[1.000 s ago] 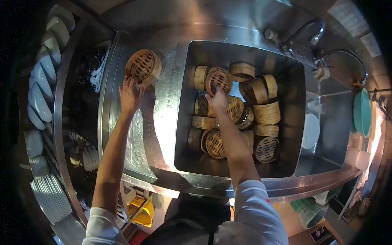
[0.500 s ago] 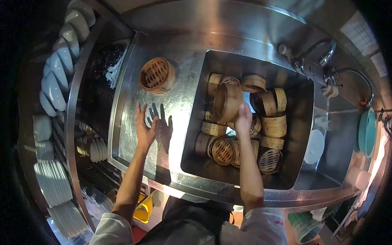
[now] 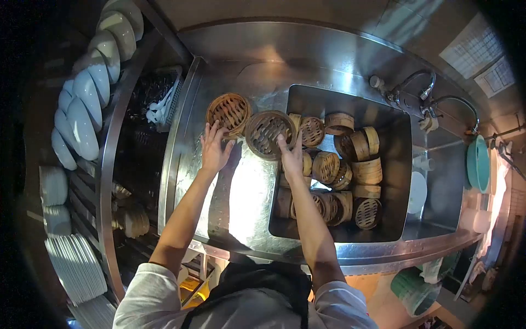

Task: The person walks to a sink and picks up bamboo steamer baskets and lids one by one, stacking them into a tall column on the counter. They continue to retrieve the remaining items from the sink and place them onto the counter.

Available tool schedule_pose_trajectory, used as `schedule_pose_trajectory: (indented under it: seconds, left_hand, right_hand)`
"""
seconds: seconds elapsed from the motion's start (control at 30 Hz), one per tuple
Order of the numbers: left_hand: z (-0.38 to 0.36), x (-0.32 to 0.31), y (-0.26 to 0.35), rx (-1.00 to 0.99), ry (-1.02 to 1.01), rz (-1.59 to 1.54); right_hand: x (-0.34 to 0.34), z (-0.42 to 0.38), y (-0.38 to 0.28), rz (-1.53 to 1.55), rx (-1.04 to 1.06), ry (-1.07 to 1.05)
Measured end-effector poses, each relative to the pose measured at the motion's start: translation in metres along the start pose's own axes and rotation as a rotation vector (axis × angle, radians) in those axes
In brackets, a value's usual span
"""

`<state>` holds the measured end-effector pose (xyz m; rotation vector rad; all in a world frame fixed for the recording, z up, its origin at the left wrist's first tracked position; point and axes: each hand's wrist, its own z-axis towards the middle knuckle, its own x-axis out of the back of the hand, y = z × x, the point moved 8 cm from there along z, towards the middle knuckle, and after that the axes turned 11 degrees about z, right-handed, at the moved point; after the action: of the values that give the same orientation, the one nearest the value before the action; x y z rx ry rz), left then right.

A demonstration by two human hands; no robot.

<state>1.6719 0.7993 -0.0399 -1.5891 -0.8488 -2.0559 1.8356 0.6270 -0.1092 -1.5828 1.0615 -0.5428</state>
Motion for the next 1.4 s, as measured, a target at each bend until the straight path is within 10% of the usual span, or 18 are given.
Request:
schedule_pose_trajectory:
  seconds: [0.57,0.8,0.83,0.93,1.0,1.17,1.4]
  left_hand:
    - [-0.054,0.027,-0.010,0.065,0.038,-0.169]
    - [-0.182,0.052,-0.008,0.246,-0.125,-0.163]
    - [-0.199,0.055,-0.008,0.290,-0.151,-0.135]
    - [-0.246,0.068,-0.011,0.449,-0.177,-0.061]
    - [-0.257,0.079,-0.012,0.547,-0.135,-0.072]
    - [-0.189,0.081,-0.019,0.476,0.032,-0.128]
    - [-0.010,0.024,-0.098,0.472,0.162,-0.355]
  right_hand:
    - [0.057,0.053,0.006,-0.026,0.154,0.225]
    - [0.136,0.107,0.121,-0.674,-0.058,0.087]
    - [0.127,0.134,0.163,-0.396,0.011,0.020]
    - [0.067,0.134,0.096,0.120,0.213,0.098]
    - [0.033,0.097,0.014,-0.176,0.193,0.176]
    - [-0.011,0.078,-0.031,-0.732,0.174,-0.085]
    - [-0.033,0.052,-0.088,-0.651,0.115,-0.216]
